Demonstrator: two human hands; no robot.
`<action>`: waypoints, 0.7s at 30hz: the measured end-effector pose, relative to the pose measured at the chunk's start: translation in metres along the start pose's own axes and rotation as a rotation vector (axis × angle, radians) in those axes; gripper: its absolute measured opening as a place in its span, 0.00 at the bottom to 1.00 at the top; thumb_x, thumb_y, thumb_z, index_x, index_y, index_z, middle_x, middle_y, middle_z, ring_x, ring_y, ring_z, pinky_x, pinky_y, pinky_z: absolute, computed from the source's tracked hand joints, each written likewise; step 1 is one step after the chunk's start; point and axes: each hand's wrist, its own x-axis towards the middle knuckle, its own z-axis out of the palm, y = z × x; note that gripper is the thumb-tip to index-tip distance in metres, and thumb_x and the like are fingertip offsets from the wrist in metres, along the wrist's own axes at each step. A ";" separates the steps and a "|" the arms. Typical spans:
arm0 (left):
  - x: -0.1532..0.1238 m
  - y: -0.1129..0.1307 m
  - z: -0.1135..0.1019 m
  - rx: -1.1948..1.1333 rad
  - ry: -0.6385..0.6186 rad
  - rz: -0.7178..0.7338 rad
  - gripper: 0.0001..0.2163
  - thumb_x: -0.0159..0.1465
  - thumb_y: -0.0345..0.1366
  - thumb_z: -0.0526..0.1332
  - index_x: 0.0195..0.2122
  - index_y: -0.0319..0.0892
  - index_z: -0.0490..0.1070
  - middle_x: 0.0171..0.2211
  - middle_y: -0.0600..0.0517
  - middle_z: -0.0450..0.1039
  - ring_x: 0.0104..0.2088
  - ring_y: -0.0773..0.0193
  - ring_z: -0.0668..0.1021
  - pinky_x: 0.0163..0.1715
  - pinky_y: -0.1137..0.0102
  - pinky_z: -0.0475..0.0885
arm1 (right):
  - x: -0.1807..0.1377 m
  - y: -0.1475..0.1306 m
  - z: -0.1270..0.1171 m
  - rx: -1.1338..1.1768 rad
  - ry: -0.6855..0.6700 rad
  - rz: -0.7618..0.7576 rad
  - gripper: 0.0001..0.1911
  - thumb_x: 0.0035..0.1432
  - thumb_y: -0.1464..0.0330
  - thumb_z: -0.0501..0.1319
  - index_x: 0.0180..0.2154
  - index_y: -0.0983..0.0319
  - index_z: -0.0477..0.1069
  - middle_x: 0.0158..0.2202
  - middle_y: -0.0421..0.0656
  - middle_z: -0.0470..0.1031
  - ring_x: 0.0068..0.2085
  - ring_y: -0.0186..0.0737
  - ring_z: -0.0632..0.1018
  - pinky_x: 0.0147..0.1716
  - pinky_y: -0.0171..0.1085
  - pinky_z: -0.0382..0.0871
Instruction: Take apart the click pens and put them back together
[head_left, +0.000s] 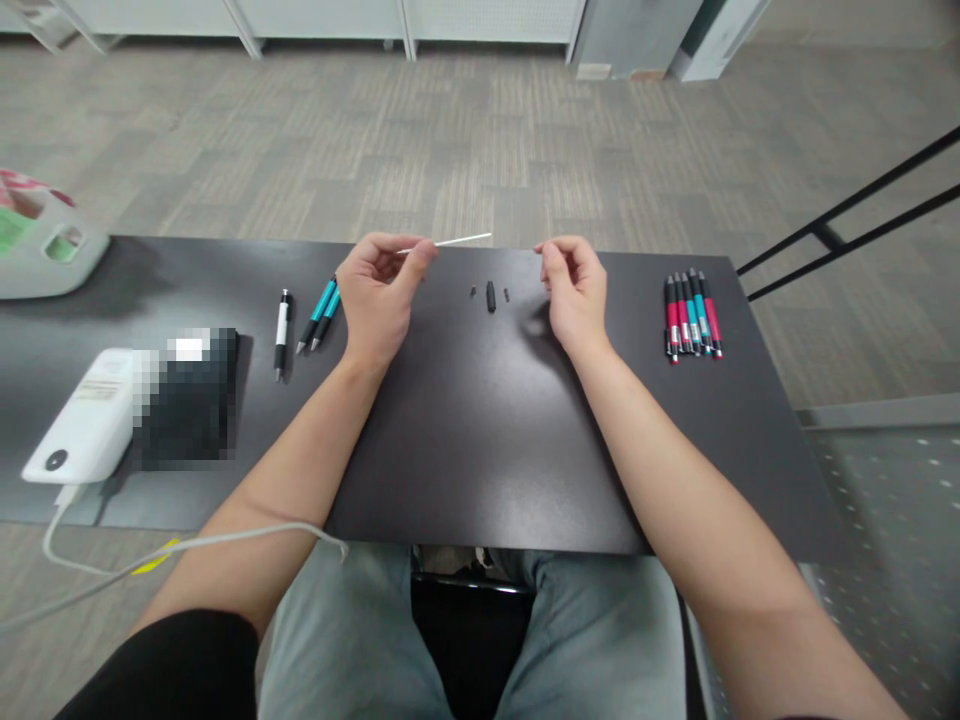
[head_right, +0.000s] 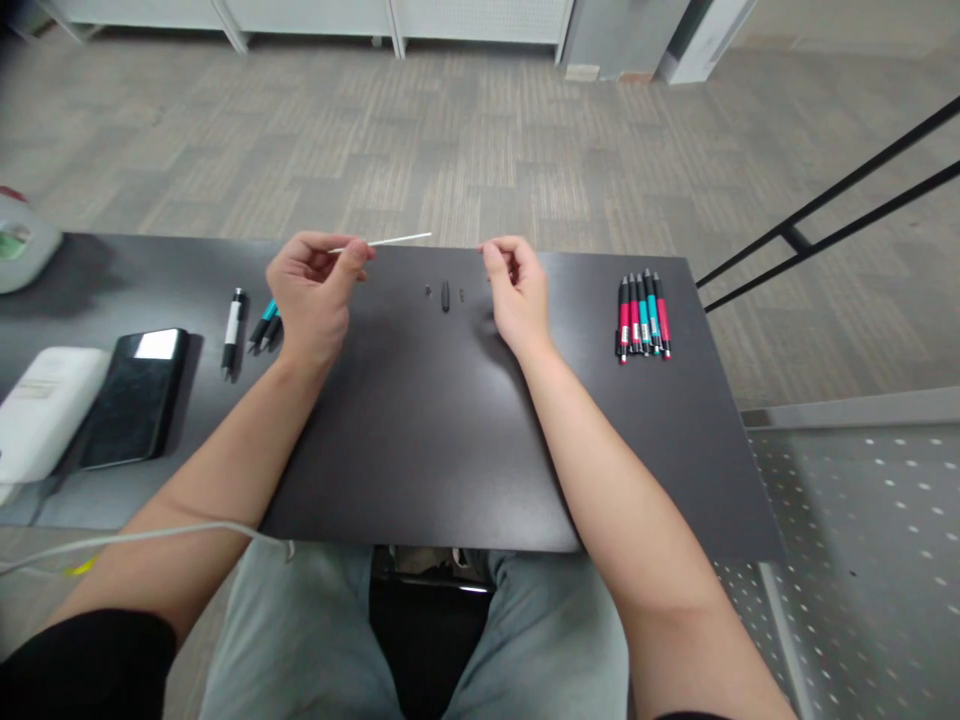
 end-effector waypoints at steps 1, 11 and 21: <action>-0.005 0.004 -0.001 0.055 -0.037 0.040 0.15 0.72 0.50 0.80 0.39 0.49 0.79 0.36 0.52 0.83 0.38 0.58 0.83 0.43 0.62 0.79 | 0.003 0.006 -0.001 0.017 0.039 0.007 0.33 0.73 0.31 0.66 0.44 0.54 0.79 0.33 0.39 0.67 0.37 0.43 0.76 0.42 0.44 0.78; -0.047 0.030 0.047 0.696 -0.448 0.352 0.09 0.79 0.37 0.66 0.39 0.49 0.81 0.39 0.50 0.88 0.44 0.50 0.86 0.59 0.49 0.70 | 0.014 0.027 -0.003 0.090 0.179 -0.035 0.39 0.70 0.25 0.60 0.44 0.54 0.76 0.31 0.37 0.63 0.30 0.39 0.70 0.31 0.41 0.70; -0.051 0.030 0.058 0.768 -0.676 0.279 0.08 0.78 0.44 0.72 0.49 0.48 0.88 0.49 0.46 0.91 0.50 0.43 0.87 0.59 0.46 0.68 | 0.015 0.027 0.000 0.103 0.192 -0.014 0.39 0.71 0.25 0.60 0.43 0.54 0.76 0.31 0.38 0.63 0.31 0.41 0.71 0.32 0.42 0.70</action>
